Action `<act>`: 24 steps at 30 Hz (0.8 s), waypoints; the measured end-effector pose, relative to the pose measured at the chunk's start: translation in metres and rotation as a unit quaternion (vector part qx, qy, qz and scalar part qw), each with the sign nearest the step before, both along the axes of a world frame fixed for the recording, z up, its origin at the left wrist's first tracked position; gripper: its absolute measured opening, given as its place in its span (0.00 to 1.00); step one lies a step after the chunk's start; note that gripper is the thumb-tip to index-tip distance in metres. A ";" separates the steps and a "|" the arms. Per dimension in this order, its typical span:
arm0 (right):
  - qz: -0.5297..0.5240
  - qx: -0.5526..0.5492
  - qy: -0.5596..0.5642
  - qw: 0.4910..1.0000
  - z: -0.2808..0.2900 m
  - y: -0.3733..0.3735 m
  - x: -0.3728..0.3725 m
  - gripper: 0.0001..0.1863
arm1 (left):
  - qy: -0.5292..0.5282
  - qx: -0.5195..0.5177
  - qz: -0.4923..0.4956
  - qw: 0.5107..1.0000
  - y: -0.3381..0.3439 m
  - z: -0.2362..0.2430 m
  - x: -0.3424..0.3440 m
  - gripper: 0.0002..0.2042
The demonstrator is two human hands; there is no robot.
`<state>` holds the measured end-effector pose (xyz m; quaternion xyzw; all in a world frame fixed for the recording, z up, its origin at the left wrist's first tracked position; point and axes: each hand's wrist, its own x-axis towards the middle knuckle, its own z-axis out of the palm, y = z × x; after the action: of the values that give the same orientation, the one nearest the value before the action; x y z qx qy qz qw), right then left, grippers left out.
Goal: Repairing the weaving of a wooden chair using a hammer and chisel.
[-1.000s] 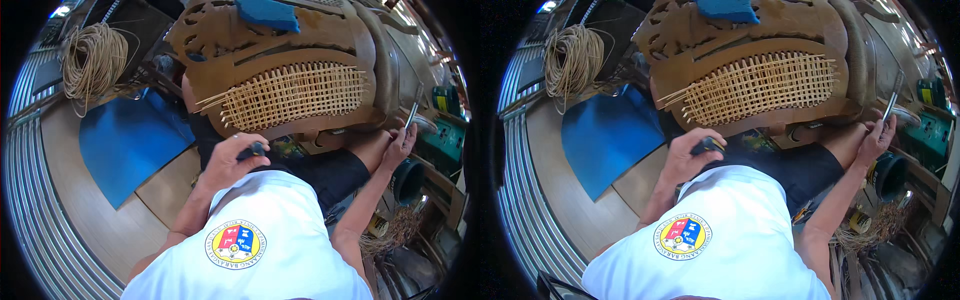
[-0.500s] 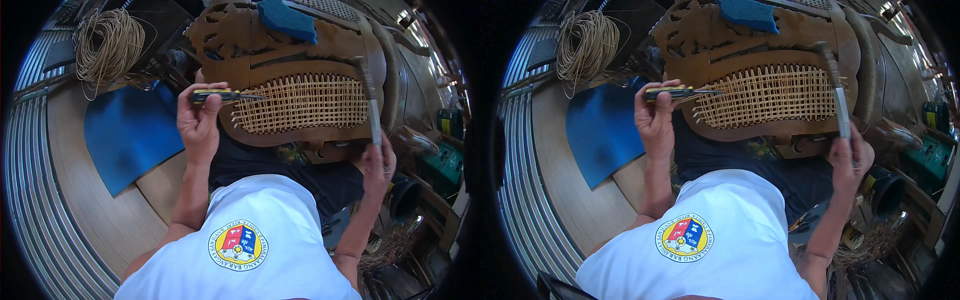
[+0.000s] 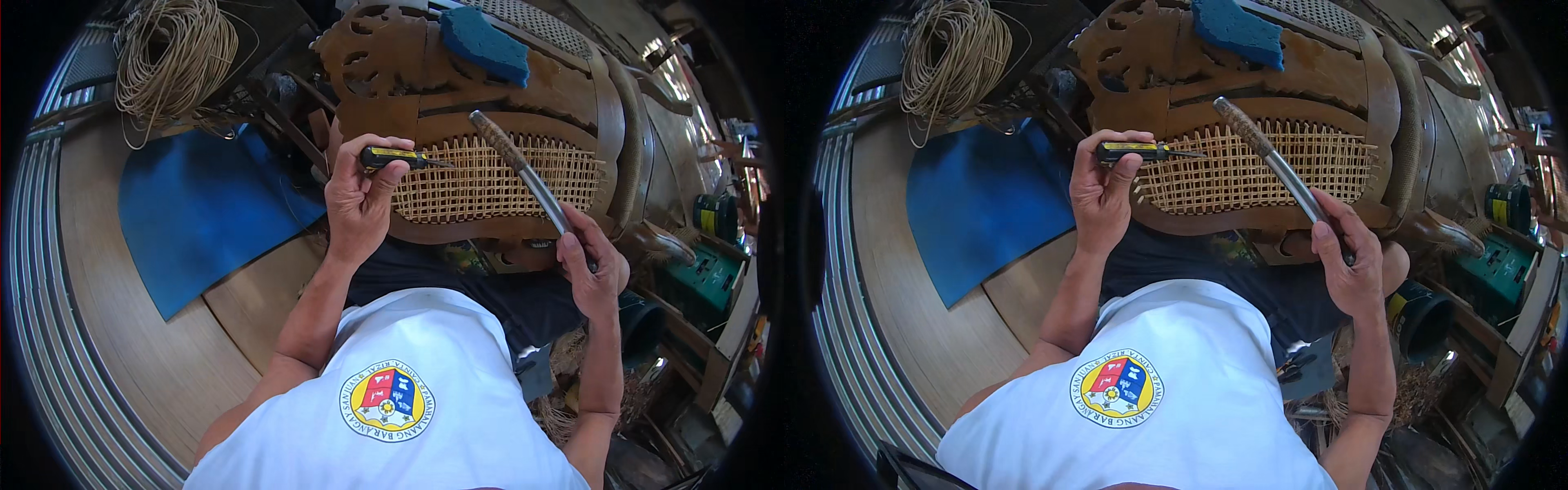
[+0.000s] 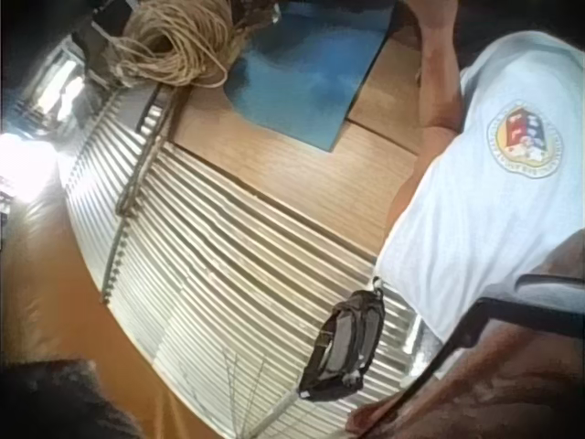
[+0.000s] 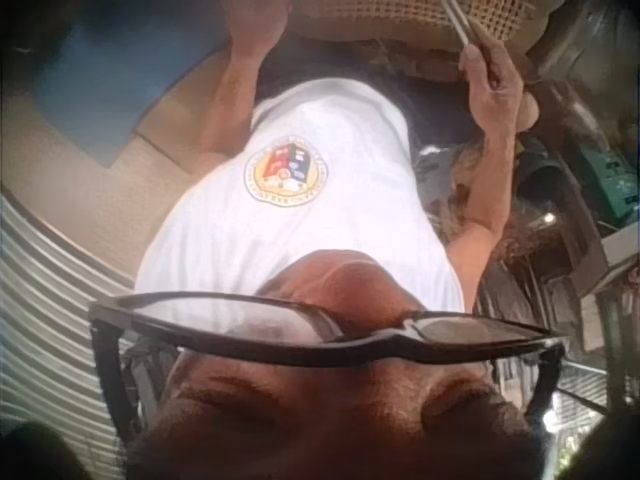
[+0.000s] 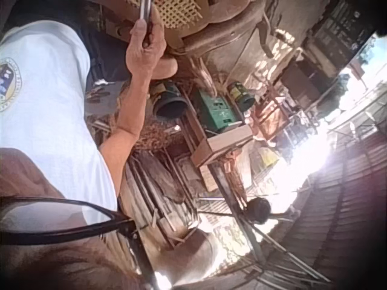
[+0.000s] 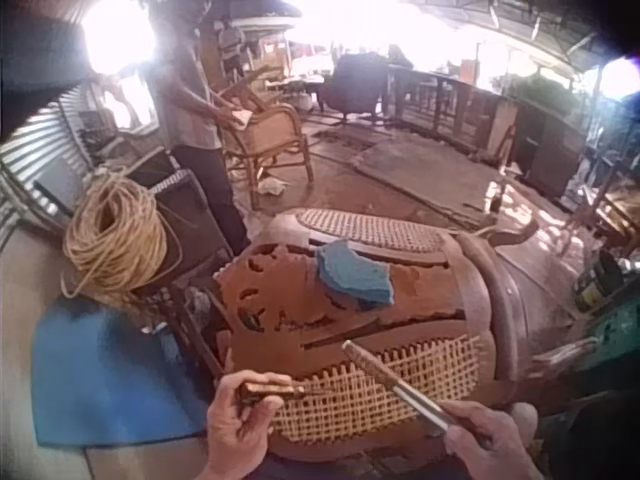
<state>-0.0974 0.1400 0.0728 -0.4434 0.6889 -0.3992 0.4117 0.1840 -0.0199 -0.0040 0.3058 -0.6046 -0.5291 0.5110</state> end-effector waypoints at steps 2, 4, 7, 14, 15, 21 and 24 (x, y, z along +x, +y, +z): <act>0.001 0.034 0.040 0.999 0.003 -0.005 -0.001 0.21 | 0.018 0.000 0.001 1.000 0.002 0.009 0.002 0.15; 0.031 -0.004 0.054 0.998 0.001 -0.012 -0.003 0.21 | 0.035 -0.003 0.006 0.999 0.001 0.016 0.008 0.15; 0.038 -0.027 0.042 0.998 0.004 -0.020 -0.005 0.20 | 0.058 0.028 0.019 0.998 -0.003 0.015 0.017 0.15; 0.042 -0.007 0.061 0.997 0.016 -0.032 -0.003 0.19 | 0.033 -0.001 -0.022 0.999 -0.002 0.003 0.008 0.15; 0.064 0.000 0.088 0.994 0.015 -0.035 -0.002 0.19 | 0.022 -0.014 -0.026 0.999 -0.002 0.003 0.006 0.15; 0.139 0.003 0.116 0.984 0.023 -0.047 -0.015 0.19 | 0.033 -0.005 0.002 0.999 -0.007 0.010 0.021 0.15; 0.094 0.002 0.114 0.989 0.029 -0.050 -0.018 0.19 | 0.032 -0.003 0.012 0.999 -0.008 0.005 0.024 0.15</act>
<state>-0.1154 0.0897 0.1017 -0.5476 0.6876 -0.3040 0.3673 0.2077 -0.0281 0.0011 0.2942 -0.5857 -0.5310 0.5371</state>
